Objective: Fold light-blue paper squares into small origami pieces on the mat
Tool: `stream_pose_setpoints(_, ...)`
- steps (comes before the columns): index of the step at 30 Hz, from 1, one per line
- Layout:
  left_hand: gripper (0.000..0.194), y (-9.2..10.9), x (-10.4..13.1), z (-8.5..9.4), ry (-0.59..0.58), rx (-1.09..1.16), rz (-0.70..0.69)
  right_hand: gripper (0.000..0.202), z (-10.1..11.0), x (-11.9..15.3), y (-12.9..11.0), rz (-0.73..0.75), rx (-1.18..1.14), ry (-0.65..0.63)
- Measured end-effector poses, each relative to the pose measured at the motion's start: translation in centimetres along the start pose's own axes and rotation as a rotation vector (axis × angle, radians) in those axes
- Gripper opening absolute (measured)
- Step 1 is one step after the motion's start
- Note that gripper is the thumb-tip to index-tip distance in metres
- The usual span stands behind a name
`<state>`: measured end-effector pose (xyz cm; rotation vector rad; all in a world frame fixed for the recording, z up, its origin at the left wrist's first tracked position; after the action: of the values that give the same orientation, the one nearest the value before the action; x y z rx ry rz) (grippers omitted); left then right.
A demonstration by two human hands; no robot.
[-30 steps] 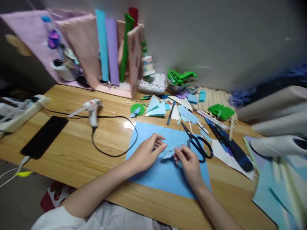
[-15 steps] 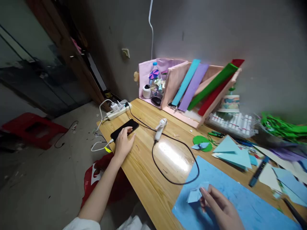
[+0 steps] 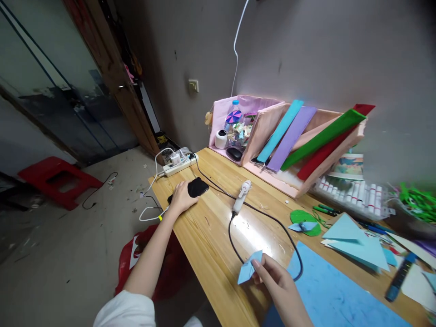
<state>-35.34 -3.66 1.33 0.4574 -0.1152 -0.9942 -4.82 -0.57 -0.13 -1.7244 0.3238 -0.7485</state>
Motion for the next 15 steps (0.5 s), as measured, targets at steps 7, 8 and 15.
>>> stream_pose_setpoints(7,0.059,1.1,0.1,0.5,0.005,0.085,0.011,0.042,1.9,1.2,0.9,-0.006,0.036,0.080)
stream_pose_setpoints(8,0.059,2.3,0.5,0.7,0.005,0.108,-0.001,0.042,2.4,1.6,1.0,-0.001,0.043,0.102)
stream_pose_setpoints(15,0.035,15.6,11.4,6.9,-0.401,0.957,-0.375,0.039,6.7,4.6,1.7,-0.018,0.104,0.297)
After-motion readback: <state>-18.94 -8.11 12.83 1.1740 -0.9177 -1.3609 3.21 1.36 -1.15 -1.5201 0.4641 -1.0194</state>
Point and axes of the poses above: each hand's wrist, its own x-axis away from the middle knuckle, its own z-axis out of the back of the hand, y = z × x, the point moved 3 cm from there along -x, towards the middle knuckle, and after that the axes turned 9 degrees about -y, right-handed, at the moved point
